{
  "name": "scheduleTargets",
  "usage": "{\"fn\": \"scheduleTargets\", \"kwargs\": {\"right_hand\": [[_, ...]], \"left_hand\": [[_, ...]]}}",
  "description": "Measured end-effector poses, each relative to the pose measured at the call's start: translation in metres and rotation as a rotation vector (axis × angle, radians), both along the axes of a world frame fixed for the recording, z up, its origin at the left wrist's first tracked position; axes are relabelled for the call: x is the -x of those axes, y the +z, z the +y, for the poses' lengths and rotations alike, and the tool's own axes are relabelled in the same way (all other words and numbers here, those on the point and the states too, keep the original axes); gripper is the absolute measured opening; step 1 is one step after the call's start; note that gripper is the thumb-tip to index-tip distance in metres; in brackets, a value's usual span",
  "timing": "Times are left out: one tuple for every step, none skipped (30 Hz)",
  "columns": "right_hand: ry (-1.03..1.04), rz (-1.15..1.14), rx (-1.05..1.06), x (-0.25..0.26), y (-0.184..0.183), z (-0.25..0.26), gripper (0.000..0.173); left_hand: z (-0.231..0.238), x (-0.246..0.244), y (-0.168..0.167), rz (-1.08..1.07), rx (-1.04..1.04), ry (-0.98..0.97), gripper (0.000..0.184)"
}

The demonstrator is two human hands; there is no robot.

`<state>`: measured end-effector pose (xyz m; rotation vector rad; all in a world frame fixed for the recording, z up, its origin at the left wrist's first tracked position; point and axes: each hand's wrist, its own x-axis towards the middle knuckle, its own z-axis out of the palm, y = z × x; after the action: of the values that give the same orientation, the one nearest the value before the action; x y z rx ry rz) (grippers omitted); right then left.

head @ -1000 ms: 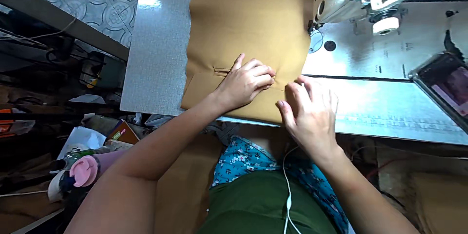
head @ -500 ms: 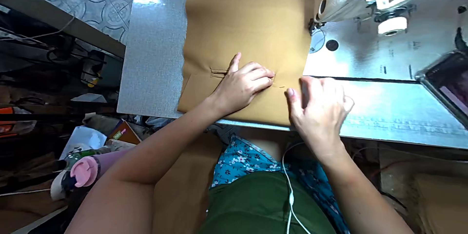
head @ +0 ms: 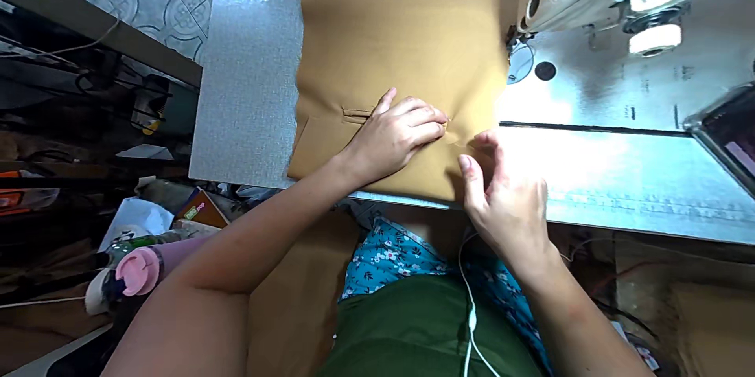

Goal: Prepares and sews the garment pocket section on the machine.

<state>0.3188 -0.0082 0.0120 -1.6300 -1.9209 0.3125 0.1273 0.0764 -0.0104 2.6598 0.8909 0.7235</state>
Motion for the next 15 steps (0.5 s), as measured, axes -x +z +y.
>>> {"fn": "scheduleTargets", "kwargs": {"right_hand": [[0.004,-0.010,-0.010,-0.0003,-0.0007,-0.0026,0.034],[0.002,-0.010,-0.011,-0.0006,-0.0014,-0.0043,0.036],[-0.001,-0.006,0.000,-0.0014,-0.0019,-0.0053,0.038],[-0.007,0.002,0.012,-0.0022,-0.0028,-0.0056,0.040],[-0.012,0.011,0.022,-0.0032,-0.0039,-0.0056,0.041],[-0.014,0.018,0.029,-0.0040,-0.0047,-0.0054,0.043],[-0.016,0.021,0.034,-0.0045,-0.0047,-0.0052,0.045],[-0.020,0.021,0.033,-0.0049,-0.0049,-0.0048,0.046],[-0.025,0.024,0.036,-0.0052,-0.0048,-0.0044,0.047],[-0.030,0.034,0.045,-0.0056,-0.0045,-0.0041,0.046],[-0.034,0.047,0.059,-0.0061,-0.0041,-0.0039,0.046],[-0.043,0.059,0.070,-0.0065,-0.0040,-0.0034,0.045],[-0.053,0.072,0.081,-0.0068,-0.0040,-0.0029,0.045],[-0.064,0.085,0.092,-0.0072,-0.0038,-0.0024,0.045],[-0.070,0.096,0.102,-0.0075,-0.0036,-0.0021,0.045]], "left_hand": [[0.0002,0.0001,-0.0002,-0.002,0.000,0.001,0.022],[0.0004,0.0001,-0.0002,-0.002,0.000,0.002,0.022],[0.0007,-0.0001,0.0000,-0.004,-0.001,0.004,0.022],[0.0011,-0.0005,-0.0001,-0.009,-0.002,0.005,0.022],[0.0015,-0.0008,-0.0003,-0.012,-0.001,0.008,0.022],[0.0017,-0.0009,-0.0003,-0.013,0.002,0.013,0.022],[0.0018,-0.0010,-0.0002,-0.010,0.005,0.021,0.022],[0.0016,-0.0011,0.0001,-0.006,0.011,0.028,0.023],[0.0015,-0.0015,0.0003,-0.005,0.012,0.035,0.023],[0.0014,-0.0021,0.0004,-0.005,0.012,0.042,0.023],[0.0013,-0.0025,0.0001,-0.004,0.010,0.047,0.023],[0.0011,-0.0027,0.0000,-0.004,0.009,0.051,0.023],[0.0010,-0.0026,-0.0004,-0.006,0.007,0.054,0.023],[0.0009,-0.0025,-0.0011,-0.010,0.004,0.057,0.024],[0.0009,-0.0025,-0.0014,-0.012,0.002,0.060,0.023]]}}
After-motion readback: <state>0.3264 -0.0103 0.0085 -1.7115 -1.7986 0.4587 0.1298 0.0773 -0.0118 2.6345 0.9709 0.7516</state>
